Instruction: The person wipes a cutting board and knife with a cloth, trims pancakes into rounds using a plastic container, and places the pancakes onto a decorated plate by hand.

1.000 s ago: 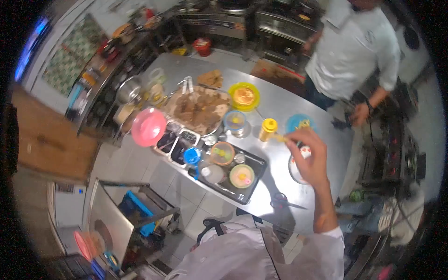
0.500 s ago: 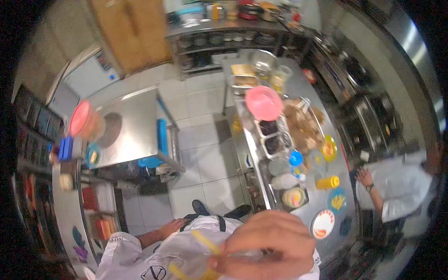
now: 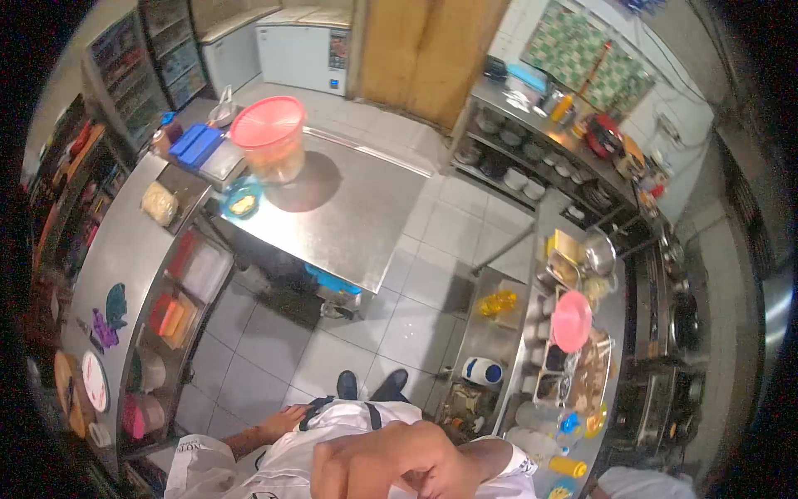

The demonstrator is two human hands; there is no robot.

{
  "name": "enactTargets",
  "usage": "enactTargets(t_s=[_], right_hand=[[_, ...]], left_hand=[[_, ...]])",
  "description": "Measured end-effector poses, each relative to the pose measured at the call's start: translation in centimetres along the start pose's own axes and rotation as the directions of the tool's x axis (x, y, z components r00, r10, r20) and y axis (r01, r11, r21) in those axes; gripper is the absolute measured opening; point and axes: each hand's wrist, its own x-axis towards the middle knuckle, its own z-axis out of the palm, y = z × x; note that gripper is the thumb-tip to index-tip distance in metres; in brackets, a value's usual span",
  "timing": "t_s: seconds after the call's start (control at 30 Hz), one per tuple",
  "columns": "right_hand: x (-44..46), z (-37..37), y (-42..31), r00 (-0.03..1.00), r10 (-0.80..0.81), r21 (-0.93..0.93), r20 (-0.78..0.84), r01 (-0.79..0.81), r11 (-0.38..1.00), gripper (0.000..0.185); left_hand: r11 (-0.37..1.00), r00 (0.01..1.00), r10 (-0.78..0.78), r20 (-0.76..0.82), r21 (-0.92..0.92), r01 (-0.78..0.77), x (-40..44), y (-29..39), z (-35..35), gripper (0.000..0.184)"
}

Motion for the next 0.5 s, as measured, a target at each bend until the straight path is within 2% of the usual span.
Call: enactTargets(t_s=[0.03,0.07,0.13,0.17,0.23,0.27,0.33,0.37,0.43,0.47,0.5], right_hand=[[0.9,-1.3,1.2,0.995,-0.060,0.022,0.082,0.059,0.998,0.021],[2.1,-2.1,0.7,0.995,-0.047,0.038,0.090,0.043,0.998,0.021],[4.9,-3.7,-0.9,0.971,0.145,-0.042,0.192,-0.140,0.989,0.022],[6.3,-5.1,-1.0,0.969,0.147,-0.023,0.200,-0.146,0.989,0.022],[8.6,-8.2,-0.9,0.902,0.136,0.043,0.411,-0.168,0.985,0.019],[9.1,-9.1,-0.5,0.898,0.131,0.068,0.419,-0.175,0.982,0.019],[9.9,-10.8,-0.1,0.970,-0.086,0.203,0.226,0.039,0.978,0.020],[10.7,-11.9,-0.9,0.970,-0.081,0.229,0.230,0.028,0.973,0.020],[13.0,-14.8,-4.0,0.975,0.057,0.110,0.213,-0.082,0.991,0.012],[14.4,-16.2,-5.3,0.971,0.123,0.051,0.206,-0.136,0.989,0.009],[15.7,-17.3,-6.2,0.969,0.142,0.006,0.200,-0.146,0.989,0.021]], left_hand=[[0.999,0.999,-0.038,0.002,0.020,0.038,-0.2,-0.3,0.9,0.074],[0.996,0.997,-0.075,0.004,0.043,0.075,-0.1,-0.7,1.3,0.074],[0.993,0.993,-0.120,-0.023,0.021,0.120,-0.1,-1.0,1.5,0.074],[0.990,0.989,-0.143,-0.047,0.010,0.144,0.2,-1.2,1.4,0.074],[0.980,0.979,-0.201,-0.043,-0.020,0.200,1.3,-1.7,0.7,0.073],[0.970,0.970,-0.238,-0.038,-0.050,0.236,1.7,-1.5,0.2,0.073],[0.961,0.961,-0.273,-0.052,-0.053,0.270,2.8,-1.5,-1.0,0.072],[0.952,0.952,-0.304,-0.033,-0.053,0.302,3.7,-1.8,-1.8,0.073],[0.930,0.931,-0.364,-0.015,-0.065,0.362,5.3,-1.5,-2.9,0.073],[0.920,0.923,-0.378,-0.072,-0.138,0.366,6.1,-1.2,-3.7,0.072],[0.907,0.909,-0.396,-0.130,-0.210,0.365,6.8,-0.9,-4.5,0.071]])
